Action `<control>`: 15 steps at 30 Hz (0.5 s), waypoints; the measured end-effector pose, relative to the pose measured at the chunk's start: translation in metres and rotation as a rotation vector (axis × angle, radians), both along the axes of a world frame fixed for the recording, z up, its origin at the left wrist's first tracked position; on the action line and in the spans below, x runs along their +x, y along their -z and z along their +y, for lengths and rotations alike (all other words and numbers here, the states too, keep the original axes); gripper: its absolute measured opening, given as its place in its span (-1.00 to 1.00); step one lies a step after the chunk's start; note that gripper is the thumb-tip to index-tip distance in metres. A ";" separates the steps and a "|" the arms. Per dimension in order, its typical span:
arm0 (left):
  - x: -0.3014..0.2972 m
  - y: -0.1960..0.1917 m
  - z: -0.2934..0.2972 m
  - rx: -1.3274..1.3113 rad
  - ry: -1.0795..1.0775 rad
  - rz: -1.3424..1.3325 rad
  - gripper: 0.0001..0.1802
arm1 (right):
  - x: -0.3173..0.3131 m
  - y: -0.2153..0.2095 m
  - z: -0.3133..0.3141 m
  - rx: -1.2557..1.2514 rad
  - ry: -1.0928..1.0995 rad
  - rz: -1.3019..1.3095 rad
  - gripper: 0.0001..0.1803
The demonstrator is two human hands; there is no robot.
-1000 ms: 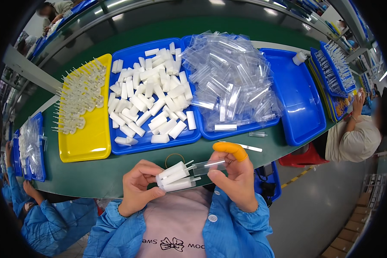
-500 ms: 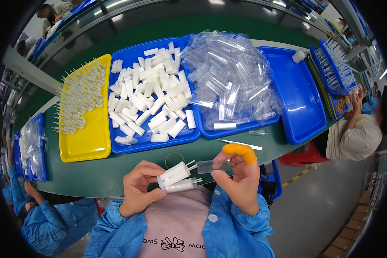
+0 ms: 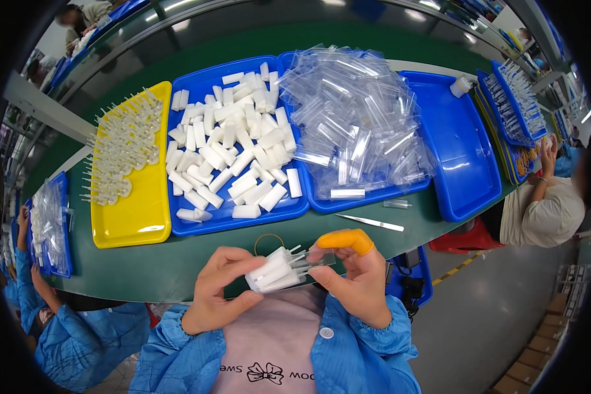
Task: The person inserts white cylindrical components into clear plastic tubes and secures them with rubber bands. They handle the items one at a time, using a yellow tool to assist with the insertion and placement of the rubber bands. The assembled units are placed into a blue tray on the assembly line.
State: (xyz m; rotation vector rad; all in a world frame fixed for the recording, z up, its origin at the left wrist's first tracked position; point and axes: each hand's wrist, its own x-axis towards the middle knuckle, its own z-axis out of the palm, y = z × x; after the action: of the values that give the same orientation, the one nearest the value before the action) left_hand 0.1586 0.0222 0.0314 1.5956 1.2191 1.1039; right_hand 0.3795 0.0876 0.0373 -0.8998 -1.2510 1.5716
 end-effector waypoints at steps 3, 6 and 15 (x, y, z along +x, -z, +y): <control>0.002 0.003 0.000 -0.034 0.034 -0.061 -0.50 | 0.002 -0.001 0.000 0.049 0.000 -0.043 -0.60; 0.001 0.003 0.001 -0.026 0.075 -0.079 -0.54 | 0.005 -0.001 0.002 0.091 -0.044 -0.063 -0.60; 0.012 0.016 0.002 -0.098 -0.251 -0.458 -0.58 | 0.003 -0.001 0.005 0.245 0.020 -0.165 -0.68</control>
State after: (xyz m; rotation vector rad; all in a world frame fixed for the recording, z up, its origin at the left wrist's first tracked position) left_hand 0.1706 0.0247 0.0151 1.0537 1.1549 1.4486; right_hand 0.3829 0.0930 0.0379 -0.8937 -1.5091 1.3137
